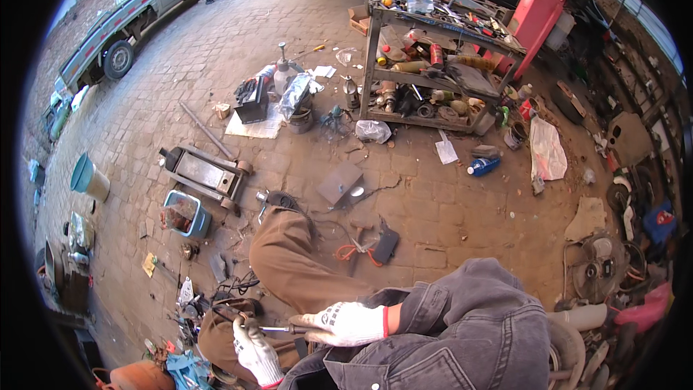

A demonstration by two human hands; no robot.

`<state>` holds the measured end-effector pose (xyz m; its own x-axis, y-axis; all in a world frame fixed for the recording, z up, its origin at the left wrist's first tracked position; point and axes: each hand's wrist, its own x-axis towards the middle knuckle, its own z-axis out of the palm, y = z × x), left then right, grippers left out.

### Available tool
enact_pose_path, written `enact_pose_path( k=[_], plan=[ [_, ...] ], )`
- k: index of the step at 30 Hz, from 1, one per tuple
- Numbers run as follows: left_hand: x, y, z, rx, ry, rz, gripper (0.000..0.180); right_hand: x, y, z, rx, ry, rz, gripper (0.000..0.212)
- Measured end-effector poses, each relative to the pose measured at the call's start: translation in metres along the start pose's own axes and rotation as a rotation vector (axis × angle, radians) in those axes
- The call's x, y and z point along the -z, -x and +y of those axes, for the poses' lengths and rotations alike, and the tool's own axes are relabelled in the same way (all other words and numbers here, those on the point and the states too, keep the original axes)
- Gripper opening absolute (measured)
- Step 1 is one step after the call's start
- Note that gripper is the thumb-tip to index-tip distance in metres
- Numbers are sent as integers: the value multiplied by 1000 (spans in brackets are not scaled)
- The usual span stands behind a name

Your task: The person sits on the ground and strips the outer sheath of a black cable, then uses a flat metal tool to scrape and clean the exposed conductors. They repeatedly twist and inspect the wires while handling the cable with gloved hands.

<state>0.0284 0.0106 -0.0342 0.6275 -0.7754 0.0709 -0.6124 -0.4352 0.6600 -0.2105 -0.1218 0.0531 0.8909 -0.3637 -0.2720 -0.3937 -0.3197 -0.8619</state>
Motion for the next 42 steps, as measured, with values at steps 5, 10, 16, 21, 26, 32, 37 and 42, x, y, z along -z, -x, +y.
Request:
enact_pose_path(
  k=[5,10,16,21,26,32,37,42],
  plan=[
    [1,-36,4,120,527,4,42,-11,-12,14,97,-164,79,55],
    [20,-42,47,679,776,-197,46,-22,-22,23,104,-398,226,55],
    [15,-37,85,691,852,-294,44,-17,-26,29,8,-460,362,57],
    [8,-24,82,763,911,-411,43,-14,-47,32,-122,-377,355,70],
    [-9,5,46,-160,255,-237,36,-14,-75,32,-102,-441,299,80],
    [-32,-3,-9,-402,28,-30,41,-11,-82,17,-157,-443,295,89],
    [-43,-6,-15,-307,47,-77,50,-12,-73,6,-245,-540,270,96],
    [-36,-5,-12,-176,-123,-303,69,-25,-84,19,-231,-384,320,73]
  ],
)
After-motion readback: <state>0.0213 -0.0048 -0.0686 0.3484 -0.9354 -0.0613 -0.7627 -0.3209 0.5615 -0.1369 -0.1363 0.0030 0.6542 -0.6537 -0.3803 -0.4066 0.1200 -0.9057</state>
